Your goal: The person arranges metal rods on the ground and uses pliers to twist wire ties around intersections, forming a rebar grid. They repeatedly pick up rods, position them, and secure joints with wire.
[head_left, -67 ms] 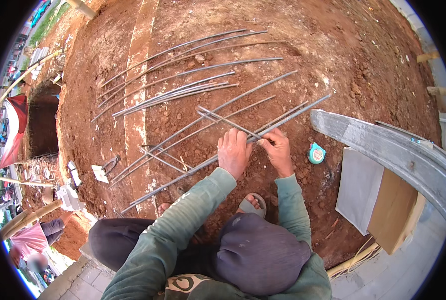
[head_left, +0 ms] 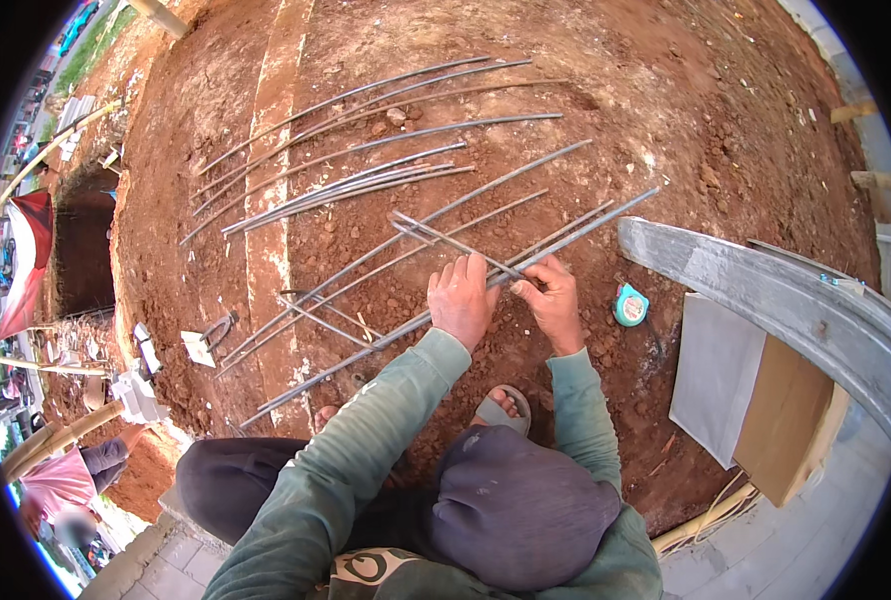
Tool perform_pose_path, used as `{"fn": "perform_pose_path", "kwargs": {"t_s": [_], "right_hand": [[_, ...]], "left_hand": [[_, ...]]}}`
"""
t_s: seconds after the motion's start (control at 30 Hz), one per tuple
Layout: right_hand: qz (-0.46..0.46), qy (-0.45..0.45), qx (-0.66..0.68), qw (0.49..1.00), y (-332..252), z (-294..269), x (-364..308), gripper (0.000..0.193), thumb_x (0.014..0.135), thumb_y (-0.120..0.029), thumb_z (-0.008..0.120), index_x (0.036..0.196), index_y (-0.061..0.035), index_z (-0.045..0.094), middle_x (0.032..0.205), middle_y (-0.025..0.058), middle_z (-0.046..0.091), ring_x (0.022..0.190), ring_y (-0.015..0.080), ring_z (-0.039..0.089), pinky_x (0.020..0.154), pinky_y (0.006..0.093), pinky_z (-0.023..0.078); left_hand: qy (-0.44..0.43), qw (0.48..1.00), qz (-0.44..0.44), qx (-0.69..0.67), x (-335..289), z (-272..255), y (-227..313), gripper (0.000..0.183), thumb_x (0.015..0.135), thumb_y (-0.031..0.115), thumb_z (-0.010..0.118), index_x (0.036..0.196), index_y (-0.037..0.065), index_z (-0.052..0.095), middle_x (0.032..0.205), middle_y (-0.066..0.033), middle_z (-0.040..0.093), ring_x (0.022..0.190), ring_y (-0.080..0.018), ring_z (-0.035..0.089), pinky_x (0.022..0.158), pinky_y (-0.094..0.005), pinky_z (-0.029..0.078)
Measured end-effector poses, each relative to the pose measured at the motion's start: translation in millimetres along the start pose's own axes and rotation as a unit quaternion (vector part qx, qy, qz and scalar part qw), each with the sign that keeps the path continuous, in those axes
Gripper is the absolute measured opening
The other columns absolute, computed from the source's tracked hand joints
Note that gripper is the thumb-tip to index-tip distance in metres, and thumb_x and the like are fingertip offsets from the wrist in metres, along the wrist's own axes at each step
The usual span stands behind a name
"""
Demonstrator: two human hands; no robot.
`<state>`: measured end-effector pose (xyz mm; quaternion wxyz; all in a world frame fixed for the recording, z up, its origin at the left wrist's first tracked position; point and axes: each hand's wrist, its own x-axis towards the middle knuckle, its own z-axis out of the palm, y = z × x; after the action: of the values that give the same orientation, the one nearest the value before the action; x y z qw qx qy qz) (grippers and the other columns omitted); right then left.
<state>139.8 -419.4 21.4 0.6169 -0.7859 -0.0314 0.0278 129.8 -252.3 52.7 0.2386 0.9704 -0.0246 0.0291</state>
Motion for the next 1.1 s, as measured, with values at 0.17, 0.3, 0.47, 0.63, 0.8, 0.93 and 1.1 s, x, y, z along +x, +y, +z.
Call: {"fn": "perform_pose_path", "kwargs": {"t_s": [0.17, 0.3, 0.47, 0.63, 0.8, 0.93, 1.1], "right_hand": [[-0.033, 0.053, -0.026, 0.998, -6.2, 8.8, 6.4, 0.017, 0.077, -0.005, 0.079, 0.088, 0.0044, 0.07, 0.08, 0.0055, 0.059, 0.069, 0.0148, 0.056, 0.059, 0.0295, 0.044], [-0.053, 0.077, -0.051, 0.994, -11.0, 11.4, 4.9, 0.013, 0.078, -0.002, 0.076, 0.087, 0.0043, 0.07, 0.079, 0.0067, 0.059, 0.066, 0.0154, 0.057, 0.057, 0.03, 0.044], [-0.053, 0.102, -0.059, 0.992, -16.5, 14.4, -1.2, 0.011, 0.077, 0.0, 0.075, 0.086, 0.0043, 0.069, 0.079, 0.008, 0.06, 0.066, 0.0169, 0.058, 0.057, 0.03, 0.045], [-0.048, 0.107, -0.059, 0.991, -18.5, 15.5, -3.0, 0.011, 0.078, -0.001, 0.074, 0.085, 0.0052, 0.068, 0.078, 0.0068, 0.06, 0.068, 0.0157, 0.057, 0.06, 0.0307, 0.044], [-0.044, 0.114, -0.061, 0.991, -19.0, 16.3, -4.4, 0.01, 0.079, -0.002, 0.073, 0.085, 0.0055, 0.068, 0.077, 0.0069, 0.059, 0.067, 0.0149, 0.056, 0.059, 0.0302, 0.044], [-0.031, 0.11, -0.061, 0.992, -18.5, 15.6, -4.8, 0.009, 0.079, 0.0, 0.071, 0.084, 0.006, 0.066, 0.077, 0.0069, 0.059, 0.067, 0.0148, 0.056, 0.058, 0.0296, 0.043], [-0.032, 0.086, -0.102, 0.991, -17.4, 13.1, -9.1, 0.009, 0.077, 0.0, 0.069, 0.085, 0.004, 0.066, 0.079, 0.0123, 0.061, 0.07, 0.0238, 0.06, 0.062, 0.0334, 0.046]], "left_hand": [[-0.235, 0.968, -0.092, -0.017, 20.1, -5.5, -5.8, 0.048, 0.078, 0.019, 0.075, 0.119, 0.004, 0.055, 0.097, -0.0129, 0.069, 0.087, -0.0336, 0.067, 0.082, -0.0413, 0.051], [-0.32, 0.879, -0.063, -0.347, 37.6, -8.6, -29.2, 0.061, 0.083, 0.016, 0.065, 0.14, 0.004, 0.048, 0.113, -0.0103, 0.065, 0.101, -0.0265, 0.063, 0.09, -0.0392, 0.05], [-0.391, 0.595, -0.177, -0.68, 55.4, -2.8, -51.8, 0.057, 0.085, 0.003, 0.054, 0.142, 0.004, 0.046, 0.122, -0.0069, 0.058, 0.111, -0.0187, 0.055, 0.097, -0.034, 0.045], [-0.339, 0.627, -0.214, -0.667, 55.7, 7.3, -47.8, 0.025, 0.093, 0.005, 0.056, 0.118, 0.006, 0.061, 0.11, -0.0049, 0.064, 0.103, -0.0176, 0.06, 0.093, -0.0328, 0.046], [-0.229, 0.765, -0.322, -0.508, 33.0, -3.9, -25.9, 0.011, 0.094, 0.009, 0.059, 0.097, 0.006, 0.07, 0.102, -0.0026, 0.067, 0.097, -0.0163, 0.063, 0.09, -0.0325, 0.046], [0.014, 0.945, -0.172, -0.279, -6.0, -9.0, 14.1, 0.009, 0.089, 0.011, 0.066, 0.09, 0.005, 0.072, 0.096, -0.0058, 0.066, 0.092, -0.0201, 0.061, 0.08, -0.0352, 0.044], [0.112, 0.986, 0.105, -0.067, -9.4, -7.8, 35.9, 0.006, 0.076, 0.011, 0.066, 0.078, 0.006, 0.066, 0.085, -0.0073, 0.055, 0.088, -0.0259, 0.054, 0.074, -0.0398, 0.04]]}}
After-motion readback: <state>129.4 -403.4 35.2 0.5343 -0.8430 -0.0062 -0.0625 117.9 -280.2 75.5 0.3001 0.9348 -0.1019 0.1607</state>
